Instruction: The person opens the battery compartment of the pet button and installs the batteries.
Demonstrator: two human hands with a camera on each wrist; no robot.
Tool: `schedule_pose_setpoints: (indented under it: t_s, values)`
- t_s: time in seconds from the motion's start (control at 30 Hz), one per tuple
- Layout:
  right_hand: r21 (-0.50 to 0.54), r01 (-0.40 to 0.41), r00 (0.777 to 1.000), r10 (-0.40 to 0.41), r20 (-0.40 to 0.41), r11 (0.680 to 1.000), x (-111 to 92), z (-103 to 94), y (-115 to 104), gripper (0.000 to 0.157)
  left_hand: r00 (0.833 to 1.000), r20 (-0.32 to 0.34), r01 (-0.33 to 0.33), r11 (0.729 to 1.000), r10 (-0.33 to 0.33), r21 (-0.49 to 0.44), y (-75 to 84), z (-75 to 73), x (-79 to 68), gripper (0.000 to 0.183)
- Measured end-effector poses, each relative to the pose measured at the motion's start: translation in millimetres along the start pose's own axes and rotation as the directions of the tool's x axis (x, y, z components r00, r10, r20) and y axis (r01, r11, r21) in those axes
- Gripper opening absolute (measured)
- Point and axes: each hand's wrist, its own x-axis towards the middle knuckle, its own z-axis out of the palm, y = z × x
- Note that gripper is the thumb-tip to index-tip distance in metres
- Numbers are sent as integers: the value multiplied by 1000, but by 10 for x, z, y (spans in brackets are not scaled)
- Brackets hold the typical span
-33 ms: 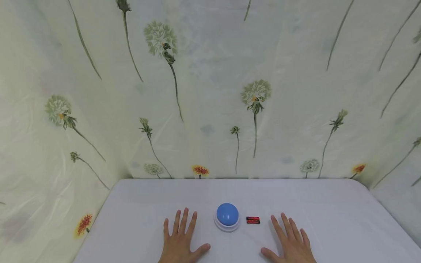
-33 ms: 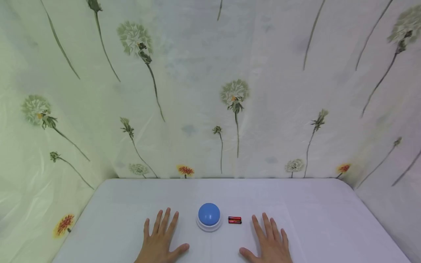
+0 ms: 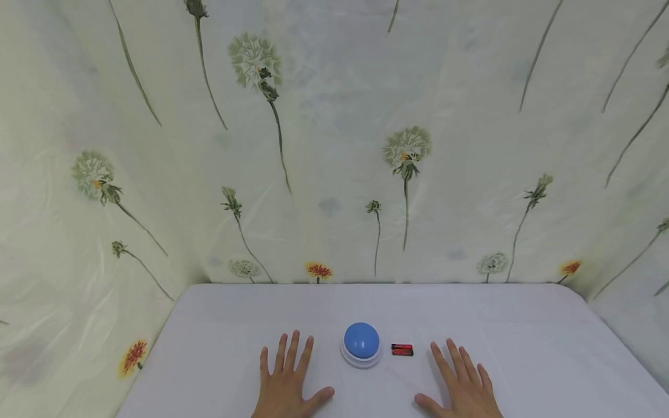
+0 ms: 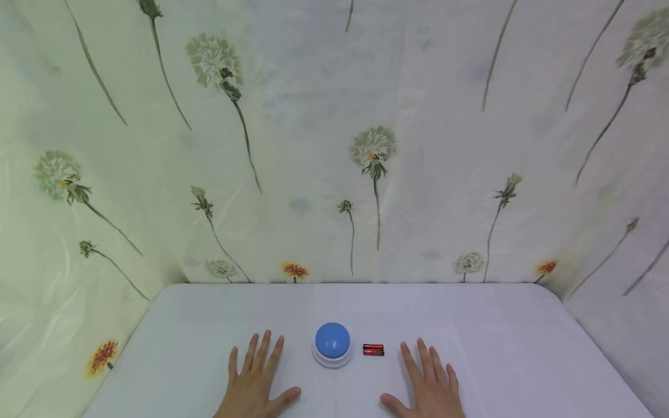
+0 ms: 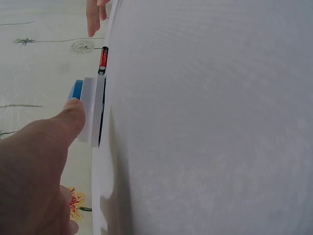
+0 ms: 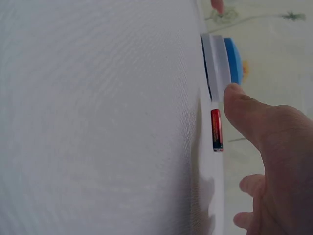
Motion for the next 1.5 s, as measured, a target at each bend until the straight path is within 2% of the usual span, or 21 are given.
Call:
schedule_pose_setpoints:
  t_s: [0.3, 0.47, 0.7, 0.8, 0.97, 1.1, 1.27, 1.37, 1.5]
  values:
    - [24, 10, 1000, -10, 25, 1000, 23, -27, -9, 98, 1000, -13, -5, 1000, 5, -14, -25, 16, 29, 91]
    - [72, 57, 998, -57, -6, 996, 30, -25, -2, 91, 998, -53, -29, 993, 23, -115, 28, -10, 107, 86]
    - [203, 119, 993, -116, -28, 972, 34, -25, -51, 83, 982, -127, -168, 944, 137, -285, 261, 57, 322, 88]
    - [247, 121, 993, -117, -31, 961, 34, -31, -122, 79, 981, -122, -182, 923, 149, -339, 369, 141, 430, 95]
    - [330, 140, 990, -127, -60, 934, 33, -52, -235, 68, 986, -97, -165, 885, 136, -436, 497, 271, 555, 103]
    - [349, 235, 970, -195, -144, 907, 66, -84, -295, 61, 984, -131, -166, 863, 117, -477, 534, 324, 601, 107]
    - [307, 327, 932, -252, -260, 894, 121, -137, -339, 59, 983, -151, -161, 873, 102, -460, 533, 348, 626, 108]
    - [319, 340, 927, -259, -271, 885, 142, -145, -356, 58, 983, -147, -165, 879, 110, -447, 535, 362, 630, 103]
    - [334, 369, 923, -300, -242, 867, 173, -148, -387, 57, 983, -143, -166, 876, 112, -452, 540, 376, 622, 96]
